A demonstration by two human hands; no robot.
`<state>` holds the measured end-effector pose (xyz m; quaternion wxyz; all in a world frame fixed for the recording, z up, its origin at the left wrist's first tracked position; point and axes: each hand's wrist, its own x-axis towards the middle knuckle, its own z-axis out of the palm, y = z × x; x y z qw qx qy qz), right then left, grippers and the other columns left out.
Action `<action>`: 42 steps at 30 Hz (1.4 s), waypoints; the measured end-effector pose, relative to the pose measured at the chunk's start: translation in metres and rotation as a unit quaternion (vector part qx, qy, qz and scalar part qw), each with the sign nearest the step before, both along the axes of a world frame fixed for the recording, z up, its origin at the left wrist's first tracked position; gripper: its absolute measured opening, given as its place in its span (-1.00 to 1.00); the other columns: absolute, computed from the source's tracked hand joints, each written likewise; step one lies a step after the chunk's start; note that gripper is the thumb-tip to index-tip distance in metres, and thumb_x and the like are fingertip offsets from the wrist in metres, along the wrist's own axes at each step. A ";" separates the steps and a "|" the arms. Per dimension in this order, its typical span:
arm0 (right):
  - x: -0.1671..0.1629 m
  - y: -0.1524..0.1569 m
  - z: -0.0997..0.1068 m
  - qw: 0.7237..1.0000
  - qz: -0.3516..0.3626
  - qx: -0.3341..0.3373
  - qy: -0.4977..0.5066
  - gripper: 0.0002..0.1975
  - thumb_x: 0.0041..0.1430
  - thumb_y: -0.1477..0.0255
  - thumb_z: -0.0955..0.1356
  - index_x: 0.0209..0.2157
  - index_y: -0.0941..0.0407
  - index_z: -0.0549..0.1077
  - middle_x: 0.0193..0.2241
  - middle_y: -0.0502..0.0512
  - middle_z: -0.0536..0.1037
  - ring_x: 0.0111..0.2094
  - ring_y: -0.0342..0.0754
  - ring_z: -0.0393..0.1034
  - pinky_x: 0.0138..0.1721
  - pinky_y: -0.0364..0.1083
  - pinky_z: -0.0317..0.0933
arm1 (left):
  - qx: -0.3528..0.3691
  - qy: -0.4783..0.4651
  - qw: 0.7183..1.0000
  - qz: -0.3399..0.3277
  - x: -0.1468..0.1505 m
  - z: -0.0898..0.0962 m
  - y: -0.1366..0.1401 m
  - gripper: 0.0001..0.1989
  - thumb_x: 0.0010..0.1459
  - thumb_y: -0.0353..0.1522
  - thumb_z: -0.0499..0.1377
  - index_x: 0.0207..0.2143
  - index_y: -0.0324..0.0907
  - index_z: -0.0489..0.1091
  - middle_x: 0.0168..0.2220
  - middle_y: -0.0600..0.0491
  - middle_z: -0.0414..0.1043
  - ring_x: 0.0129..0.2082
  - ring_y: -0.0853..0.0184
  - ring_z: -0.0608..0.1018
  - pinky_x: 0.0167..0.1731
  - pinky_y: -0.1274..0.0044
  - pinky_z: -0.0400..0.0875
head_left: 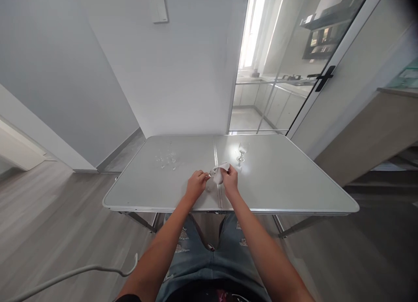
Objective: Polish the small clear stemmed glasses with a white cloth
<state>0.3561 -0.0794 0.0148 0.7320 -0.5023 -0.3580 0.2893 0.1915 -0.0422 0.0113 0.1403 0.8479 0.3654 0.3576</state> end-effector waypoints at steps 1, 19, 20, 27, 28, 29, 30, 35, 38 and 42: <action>0.003 -0.001 0.000 0.999 0.031 0.013 -0.018 -0.87 0.08 0.34 0.39 -0.38 0.11 0.44 -0.47 -0.07 0.44 -0.44 -0.14 0.24 -0.38 -0.18 0.15 | -0.036 -0.033 0.999 -0.010 -0.001 -0.003 0.002 -0.76 0.33 -0.29 0.12 -0.21 -0.16 0.59 -0.32 -0.03 0.49 -0.28 0.31 0.47 -0.28 0.51 0.30; 0.004 0.005 -0.020 0.968 0.058 0.100 0.222 -0.77 0.00 0.38 0.49 -0.25 0.05 0.51 -0.29 -0.04 0.58 -0.25 -0.12 0.45 -0.17 -0.15 0.30 | -0.442 -0.369 0.815 -0.058 -0.010 -0.025 0.016 -0.57 -0.02 -0.05 0.38 -0.41 -0.28 0.57 -0.56 0.11 0.32 -0.62 0.52 0.29 -0.61 0.61 0.07; 0.000 0.006 -0.021 0.959 0.045 0.097 0.261 -0.76 0.01 0.37 0.48 -0.23 0.04 0.49 -0.28 -0.05 0.59 -0.26 -0.13 0.46 -0.18 -0.15 0.32 | -0.445 -0.378 0.810 -0.053 -0.010 -0.025 0.016 -0.57 -0.02 -0.05 0.38 -0.39 -0.28 0.57 -0.55 0.11 0.33 -0.62 0.52 0.31 -0.61 0.61 0.07; -0.052 0.006 -0.022 0.924 0.199 0.032 0.326 -0.76 0.00 0.38 0.47 -0.24 0.04 0.47 -0.33 -0.02 0.62 -0.33 -0.06 0.50 -0.25 -0.09 0.39 | -0.406 -0.406 0.817 -0.055 -0.007 -0.028 0.016 -0.57 -0.01 -0.04 0.37 -0.41 -0.28 0.58 -0.58 0.11 0.34 -0.58 0.48 0.32 -0.56 0.60 0.16; -0.060 0.007 -0.021 0.922 0.205 0.035 0.325 -0.75 0.00 0.38 0.47 -0.23 0.04 0.47 -0.31 -0.01 0.62 -0.30 -0.04 0.51 -0.22 -0.07 0.39 | -0.395 -0.414 0.818 -0.053 -0.006 -0.028 0.016 -0.57 -0.02 -0.04 0.38 -0.42 -0.28 0.58 -0.55 0.09 0.39 -0.56 0.46 0.34 -0.53 0.60 0.19; -0.065 0.007 -0.021 0.923 0.205 0.041 0.322 -0.73 -0.02 0.39 0.48 -0.23 0.04 0.47 -0.30 -0.01 0.63 -0.28 -0.04 0.51 -0.19 -0.07 0.39 | -0.387 -0.423 0.818 -0.049 -0.005 -0.029 0.016 -0.58 -0.03 -0.05 0.39 -0.41 -0.28 0.59 -0.52 0.07 0.43 -0.53 0.45 0.36 -0.50 0.59 0.22; -0.069 0.008 -0.020 0.925 0.198 0.047 0.319 -0.72 -0.04 0.41 0.49 -0.22 0.04 0.47 -0.29 -0.01 0.63 -0.27 -0.04 0.51 -0.17 -0.08 0.39 | -0.382 -0.428 0.818 -0.045 -0.005 -0.029 0.016 -0.58 -0.04 -0.06 0.39 -0.40 -0.28 0.59 -0.49 0.05 0.46 -0.52 0.43 0.37 -0.48 0.58 0.24; -0.052 0.014 -0.012 0.933 0.140 0.073 0.322 -0.74 0.01 0.36 0.48 -0.22 0.03 0.45 -0.35 -0.05 0.59 -0.37 -0.08 0.47 -0.28 -0.09 0.38 | -0.401 -0.381 0.830 -0.066 -0.008 -0.028 0.012 -0.57 0.02 -0.04 0.36 -0.44 -0.28 0.56 -0.60 0.12 0.31 -0.59 0.48 0.27 -0.58 0.61 0.15; -0.035 0.019 -0.010 0.933 0.137 0.088 0.320 -0.77 0.09 0.24 0.44 -0.26 0.04 0.44 -0.34 -0.01 0.59 -0.35 -0.04 0.48 -0.28 -0.04 0.40 | -0.416 -0.363 0.829 -0.082 -0.009 -0.025 0.009 -0.54 0.04 0.00 0.34 -0.40 -0.27 0.55 -0.60 0.15 0.22 -0.63 0.51 0.23 -0.63 0.62 0.06; -0.025 0.027 -0.012 0.925 0.160 0.066 0.339 -0.68 0.12 0.08 0.40 -0.35 0.05 0.43 -0.35 0.05 0.62 -0.26 0.06 0.52 -0.23 0.05 0.42 | -0.437 -0.343 0.827 -0.087 -0.010 -0.018 0.007 -0.50 -0.01 0.03 0.35 -0.40 -0.28 0.55 -0.61 0.17 0.19 -0.65 0.53 0.19 -0.65 0.62 -0.04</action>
